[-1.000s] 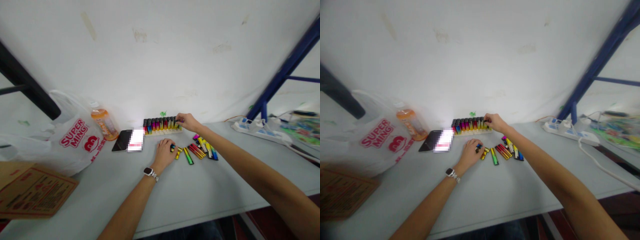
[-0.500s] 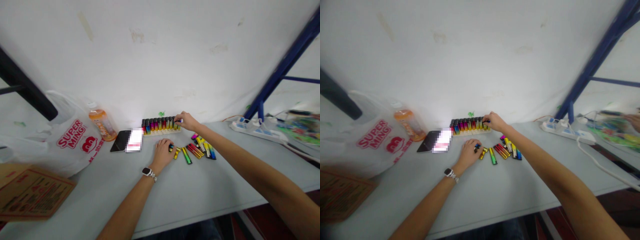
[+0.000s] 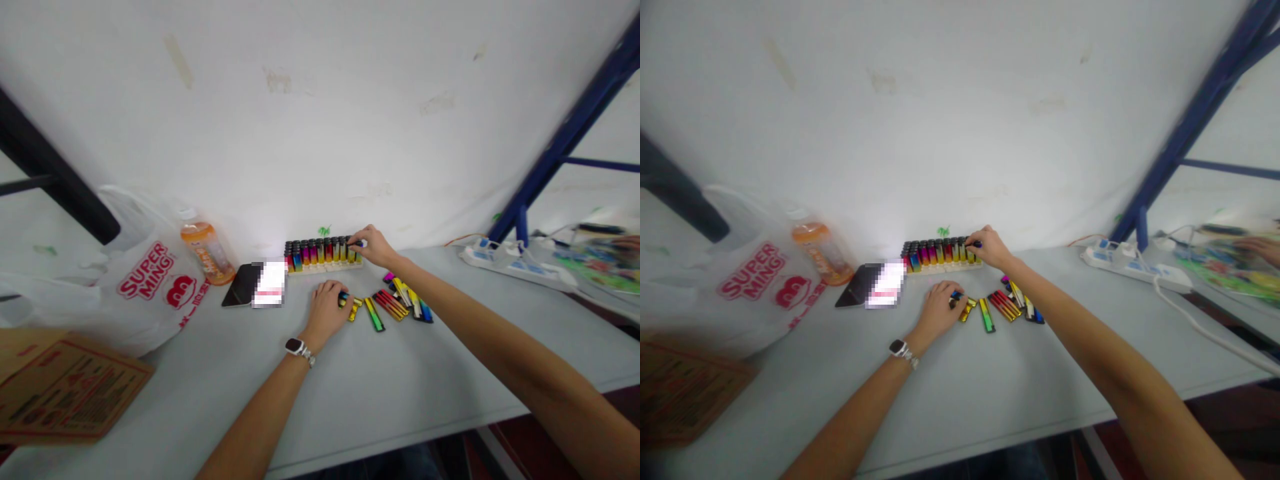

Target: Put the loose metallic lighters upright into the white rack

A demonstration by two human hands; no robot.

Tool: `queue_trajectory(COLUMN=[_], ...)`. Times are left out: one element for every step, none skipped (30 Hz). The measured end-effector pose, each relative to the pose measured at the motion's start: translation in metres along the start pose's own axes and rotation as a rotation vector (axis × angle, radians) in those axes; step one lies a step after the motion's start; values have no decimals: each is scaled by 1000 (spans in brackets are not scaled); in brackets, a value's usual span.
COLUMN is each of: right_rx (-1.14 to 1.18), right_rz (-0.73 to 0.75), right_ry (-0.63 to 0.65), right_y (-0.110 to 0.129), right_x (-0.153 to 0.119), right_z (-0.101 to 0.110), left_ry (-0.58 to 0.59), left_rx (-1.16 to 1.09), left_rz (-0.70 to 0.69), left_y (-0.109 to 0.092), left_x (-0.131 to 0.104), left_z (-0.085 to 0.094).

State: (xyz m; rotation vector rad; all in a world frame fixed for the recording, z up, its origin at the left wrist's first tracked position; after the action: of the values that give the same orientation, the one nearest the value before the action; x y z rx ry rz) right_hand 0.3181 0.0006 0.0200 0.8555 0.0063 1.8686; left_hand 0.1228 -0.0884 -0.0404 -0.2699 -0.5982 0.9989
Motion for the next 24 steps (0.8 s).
queue_trajectory(right_rx=[13,21,21,9,-18,-61,-115,-175,-234,-287,-331,-369,-401,-428,-447,-455,-452,-441,-424,-412,-414,-426,-445,-468], right_rz=[-10,-19,-24,-19,-3,19,41,59,69,69,64,57,48,36,20,2,-17,-33,-45,-51,-52,-48,-35,-25], right_ry=[-3,-3,-3,-3,-9,-22,-40,-56,-66,-66,-58,-43,-27,-15,-10,-13,-22,-34,-45,-47,-38,-19,7,26], right_y=[-1,-2,-3,-3,-3,-2,-1,1,4,6,9,12,15,17,20,24,28,32,37,43,49,56,62,67], right_x=[-1,-1,-2,-3,-5,-6,-9,-12,-15,-19,-23,-27,-31,-35,-40,-46,-52,-58,-66,-74,-81,-89,-95,-100], right_z=[-1,-2,-3,-3,-3,-2,-2,-1,-1,-1,-2,-3,-4,-6,-7,-8,-9,-9,-10,-10,-10,-10,-10,-10], left_ry=[-2,-2,-2,-1,-1,-2,-4,-6,-10,-12,-15,-16,-17,-17,-17,-17,-17,-15,-12,-8,-4,0,1,2], left_rx=[0,0,0,-1,-3,-5,-5,-5,-3,-1,1,3,4,6,8,9,11,13,15,18,21,25,30,35], left_rz=[1,1,3,4,4,3,3,3,3,3,2,0,-3,-6,-9,-11,-11,-10,-9,-7,-5,-3,-2,-1], left_y=[0,-1,-1,-1,-1,0,0,0,1,1,1,1,1,1,1,0,0,0,0,0,0,0,0,-1], left_x=[0,0,0,0,0,0,0,0,0,0,0,0,0,0,0,0,0,0,0,1,1,1,1,1], left_z=[0,0,0,0,-1,-1,-2,-2,-2,-3,-3,-3,-3,-2,-2,-2,-2,-1,-1,-2,-2,-2,-3,-3])
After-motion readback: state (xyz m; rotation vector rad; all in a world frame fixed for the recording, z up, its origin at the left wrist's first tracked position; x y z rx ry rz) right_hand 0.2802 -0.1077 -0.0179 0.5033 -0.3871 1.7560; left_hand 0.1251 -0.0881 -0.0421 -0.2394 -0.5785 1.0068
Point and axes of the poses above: each hand's wrist, its own x-axis towards the middle knuckle, its own z-axis out of the back of the hand, y = z × x, the point moved 2 cm from there along x, towards the middle knuckle, and after that the axes turned 2 degrees about -y, right-handed, at the moved point
